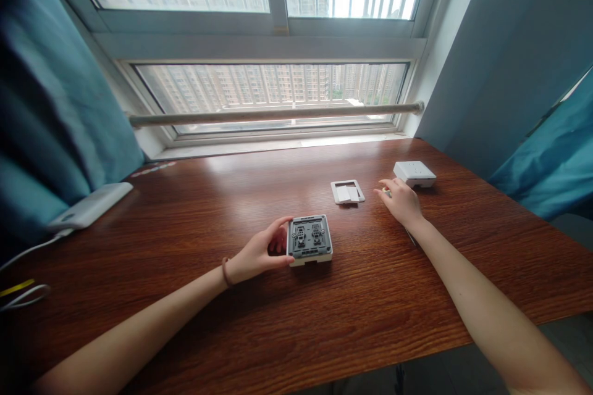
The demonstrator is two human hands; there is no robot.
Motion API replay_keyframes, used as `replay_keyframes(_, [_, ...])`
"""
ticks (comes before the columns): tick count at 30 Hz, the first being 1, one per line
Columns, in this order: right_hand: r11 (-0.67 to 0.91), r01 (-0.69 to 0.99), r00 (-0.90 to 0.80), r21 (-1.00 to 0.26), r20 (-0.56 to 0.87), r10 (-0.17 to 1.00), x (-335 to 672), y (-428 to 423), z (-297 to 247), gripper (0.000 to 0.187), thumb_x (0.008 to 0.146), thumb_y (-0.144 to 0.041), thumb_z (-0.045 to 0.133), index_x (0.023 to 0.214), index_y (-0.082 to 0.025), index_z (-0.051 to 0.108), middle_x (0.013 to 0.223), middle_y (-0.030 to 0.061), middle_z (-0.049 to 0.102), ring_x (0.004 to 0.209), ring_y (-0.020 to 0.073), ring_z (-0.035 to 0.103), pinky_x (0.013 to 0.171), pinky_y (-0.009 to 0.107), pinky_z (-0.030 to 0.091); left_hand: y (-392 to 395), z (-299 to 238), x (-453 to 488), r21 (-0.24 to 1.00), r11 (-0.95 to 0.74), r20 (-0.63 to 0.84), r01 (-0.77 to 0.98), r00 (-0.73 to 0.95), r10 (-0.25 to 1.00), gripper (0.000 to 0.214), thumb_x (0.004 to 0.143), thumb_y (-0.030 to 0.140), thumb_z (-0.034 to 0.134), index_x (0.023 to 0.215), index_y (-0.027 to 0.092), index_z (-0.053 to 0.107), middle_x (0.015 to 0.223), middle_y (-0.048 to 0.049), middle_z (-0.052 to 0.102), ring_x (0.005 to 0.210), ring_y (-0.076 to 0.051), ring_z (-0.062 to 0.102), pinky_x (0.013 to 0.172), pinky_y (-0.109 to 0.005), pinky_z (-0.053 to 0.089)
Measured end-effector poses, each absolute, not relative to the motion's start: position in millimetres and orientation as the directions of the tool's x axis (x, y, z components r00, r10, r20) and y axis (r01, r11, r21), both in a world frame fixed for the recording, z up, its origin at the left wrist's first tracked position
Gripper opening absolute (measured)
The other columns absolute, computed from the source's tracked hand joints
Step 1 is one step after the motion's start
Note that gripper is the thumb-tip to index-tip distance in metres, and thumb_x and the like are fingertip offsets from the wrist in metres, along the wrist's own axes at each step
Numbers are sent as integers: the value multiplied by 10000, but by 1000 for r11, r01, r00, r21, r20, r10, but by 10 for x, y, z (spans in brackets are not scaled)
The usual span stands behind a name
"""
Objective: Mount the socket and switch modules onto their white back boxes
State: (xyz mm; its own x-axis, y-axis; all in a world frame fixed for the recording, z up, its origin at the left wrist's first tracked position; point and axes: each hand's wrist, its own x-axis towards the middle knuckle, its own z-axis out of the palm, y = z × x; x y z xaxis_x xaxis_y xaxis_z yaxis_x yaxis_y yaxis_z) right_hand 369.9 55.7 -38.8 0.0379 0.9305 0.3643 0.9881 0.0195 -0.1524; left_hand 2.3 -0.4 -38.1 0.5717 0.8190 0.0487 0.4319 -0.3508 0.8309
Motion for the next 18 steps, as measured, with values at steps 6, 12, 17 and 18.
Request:
replay_keyframes(6, [264,963,-221,-45,425,878,3315,396,-389,277,891,-344,443,1031,-213,642,948,63,645,926,209,556,809,283,405,-3,-396,22,826,-356,52,437,570,820,808,687,392,695,1344,203,265,759,40,477,651,-107,445,591,-228,393])
replay_keyframes(12, [318,946,-311,69,475,823,3100,451,-480,278,874,-321,482,1058,-184,640,1004,87,643,915,236,523,790,314,379,-1,-387,20,827,-361,57,432,573,817,795,687,392,693,1337,207,273,754,44,481,643,-103,447,584,-223,390])
replay_keyframes(17, [370,919,-387,140,509,769,3043,515,-512,230,871,-262,490,1004,-185,661,1013,77,662,871,226,521,753,308,370,-3,-397,16,820,-377,70,430,579,812,777,698,400,684,1327,198,275,759,42,488,643,-105,441,588,-227,387])
replay_keyframes(18, [384,911,-405,152,513,757,3039,515,-516,218,873,-245,485,973,-186,670,985,71,672,854,219,526,745,304,369,-3,-403,16,820,-380,73,429,579,812,776,697,405,683,1325,198,276,761,40,492,646,-107,445,589,-229,390])
